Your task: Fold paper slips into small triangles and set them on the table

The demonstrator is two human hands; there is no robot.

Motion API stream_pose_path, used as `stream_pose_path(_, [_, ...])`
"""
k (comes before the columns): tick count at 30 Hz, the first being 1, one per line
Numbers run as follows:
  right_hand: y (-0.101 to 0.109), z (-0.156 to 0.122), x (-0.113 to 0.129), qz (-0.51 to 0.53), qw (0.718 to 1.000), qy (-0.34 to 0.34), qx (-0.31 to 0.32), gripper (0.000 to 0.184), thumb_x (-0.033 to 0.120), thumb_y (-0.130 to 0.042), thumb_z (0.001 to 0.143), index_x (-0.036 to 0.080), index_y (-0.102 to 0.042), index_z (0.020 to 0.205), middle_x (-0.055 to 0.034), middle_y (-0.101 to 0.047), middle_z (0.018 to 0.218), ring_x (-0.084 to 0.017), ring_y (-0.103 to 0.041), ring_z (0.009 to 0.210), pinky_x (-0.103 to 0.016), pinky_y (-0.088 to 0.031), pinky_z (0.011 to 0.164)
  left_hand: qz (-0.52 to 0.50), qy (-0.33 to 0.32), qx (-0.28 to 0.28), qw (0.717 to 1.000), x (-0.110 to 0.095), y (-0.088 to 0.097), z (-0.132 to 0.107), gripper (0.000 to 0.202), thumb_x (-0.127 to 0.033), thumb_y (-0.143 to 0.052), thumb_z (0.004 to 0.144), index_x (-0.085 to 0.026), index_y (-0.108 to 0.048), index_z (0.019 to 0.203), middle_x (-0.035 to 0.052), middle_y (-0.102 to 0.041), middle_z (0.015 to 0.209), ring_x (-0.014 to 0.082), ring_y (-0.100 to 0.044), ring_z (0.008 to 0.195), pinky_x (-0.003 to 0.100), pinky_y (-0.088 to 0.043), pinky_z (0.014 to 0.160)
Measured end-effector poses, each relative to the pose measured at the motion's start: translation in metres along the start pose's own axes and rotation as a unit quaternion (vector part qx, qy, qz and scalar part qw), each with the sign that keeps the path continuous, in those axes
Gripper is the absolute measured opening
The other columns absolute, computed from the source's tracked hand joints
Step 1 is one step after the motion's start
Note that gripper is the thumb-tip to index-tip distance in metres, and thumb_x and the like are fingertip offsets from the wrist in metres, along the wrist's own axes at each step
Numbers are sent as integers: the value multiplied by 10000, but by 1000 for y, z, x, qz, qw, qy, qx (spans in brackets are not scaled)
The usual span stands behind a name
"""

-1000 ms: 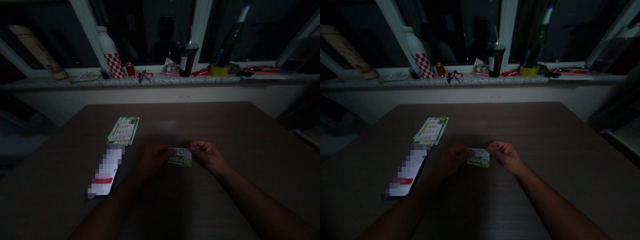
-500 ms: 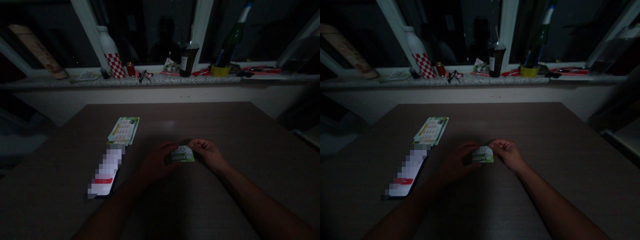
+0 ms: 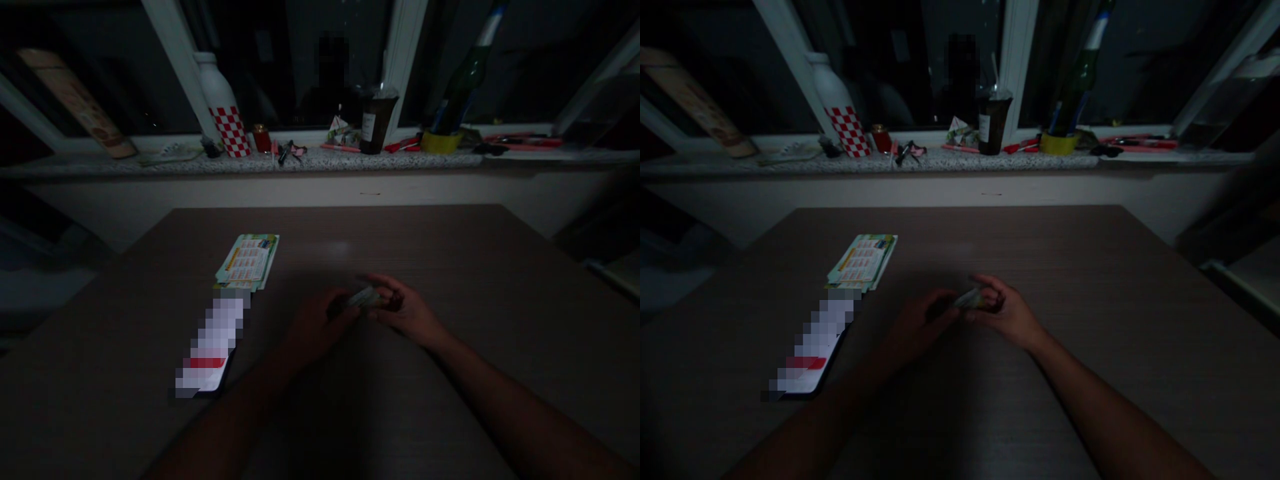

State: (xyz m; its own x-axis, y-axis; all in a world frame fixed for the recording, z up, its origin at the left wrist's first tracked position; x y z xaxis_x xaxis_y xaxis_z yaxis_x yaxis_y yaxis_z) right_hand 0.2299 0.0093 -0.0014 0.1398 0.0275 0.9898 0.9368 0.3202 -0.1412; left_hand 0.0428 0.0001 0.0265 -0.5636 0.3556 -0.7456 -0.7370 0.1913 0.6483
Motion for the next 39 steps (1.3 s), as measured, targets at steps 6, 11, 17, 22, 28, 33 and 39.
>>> stream_pose_path(6, [0, 0, -3, -39, 999, 8, -23, 540, 234, -669, 728, 222, -475, 1232, -17, -666, 872, -119, -622, 707, -254, -480, 664, -12, 6, 24, 1000, 1, -1, 0, 346, -393, -379, 928, -193, -563, 1142, 62, -653, 1090, 196, -611, 968, 334, -465, 847])
stream_pose_path(11, [3, 0, 0, -90, 994, 15, -66, 495, 227, -617, 733, 204, -509, 1216, -2, -652, 762, -109, -566, 605, -235, -436, 560, 16, 22, -6, 1000, 9, -1, -1, 492, -332, -361, 934, -183, -292, 1397, 97, -637, 1133, 220, -610, 990, 381, -467, 880])
stream_pose_path(17, [9, 0, -1, -162, 980, 23, -112, 357, 240, -595, 723, 187, -646, 1073, -7, -657, 711, -108, -530, 548, -225, -394, 493, 120, -118, 0, 986, 7, 6, -1, 470, -135, -401, 883, -258, -415, 1336, 71, -305, 1469, 224, -336, 1319, 421, -334, 1062])
stream_pose_path(22, [11, -1, -3, -245, 964, 30, -100, 228, 275, -575, 747, 167, -719, 887, -32, -692, 729, -140, -584, 616, -264, -454, 585, 205, -178, 44, 962, 6, 8, -2, 409, -102, -467, 835, -286, -580, 1183, 56, -274, 1476, 252, -275, 1342, 448, -300, 1063])
stream_pose_path(28, [11, -4, -2, -321, 944, 4, -70, 252, 293, -560, 787, 156, -710, 935, -46, -713, 760, -159, -621, 610, -260, -475, 555, 216, -212, 115, 946, -1, 7, -3, 275, -161, -584, 788, -268, -657, 1030, 30, -481, 1330, 220, -398, 1246, 416, -278, 1055])
stream_pose_path(33, [9, -4, 4, -392, 918, 62, -18, 215, 278, -591, 798, 201, -685, 975, -46, -703, 903, -180, -650, 736, -297, -513, 684, 219, -203, 152, 942, -1, 8, -2, 268, -194, -582, 808, -262, -649, 1058, 36, -573, 1214, 217, -483, 1143, 427, -291, 1023])
stream_pose_path(39, [4, -5, 12, -488, 861, 144, 27, 322, 215, -653, 746, 252, -649, 1066, -60, -613, 1116, -217, -572, 1036, -377, -447, 912, 210, -201, 162, 943, 2, 7, -2, 242, -227, -577, 822, -266, -646, 1050, 35, -595, 1152, 220, -510, 1083, 419, -320, 982])
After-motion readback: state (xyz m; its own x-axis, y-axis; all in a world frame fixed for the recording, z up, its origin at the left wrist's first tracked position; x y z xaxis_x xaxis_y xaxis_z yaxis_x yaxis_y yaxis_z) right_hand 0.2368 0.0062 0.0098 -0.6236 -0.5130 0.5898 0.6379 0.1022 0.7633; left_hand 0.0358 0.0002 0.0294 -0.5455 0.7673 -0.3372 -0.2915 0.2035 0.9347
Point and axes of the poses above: each hand's wrist, its own z-axis towards the middle knuckle, its own y-axis out of the back of the hand, x = y × z, the point moved 2 cm from there along z, towards the middle knuckle
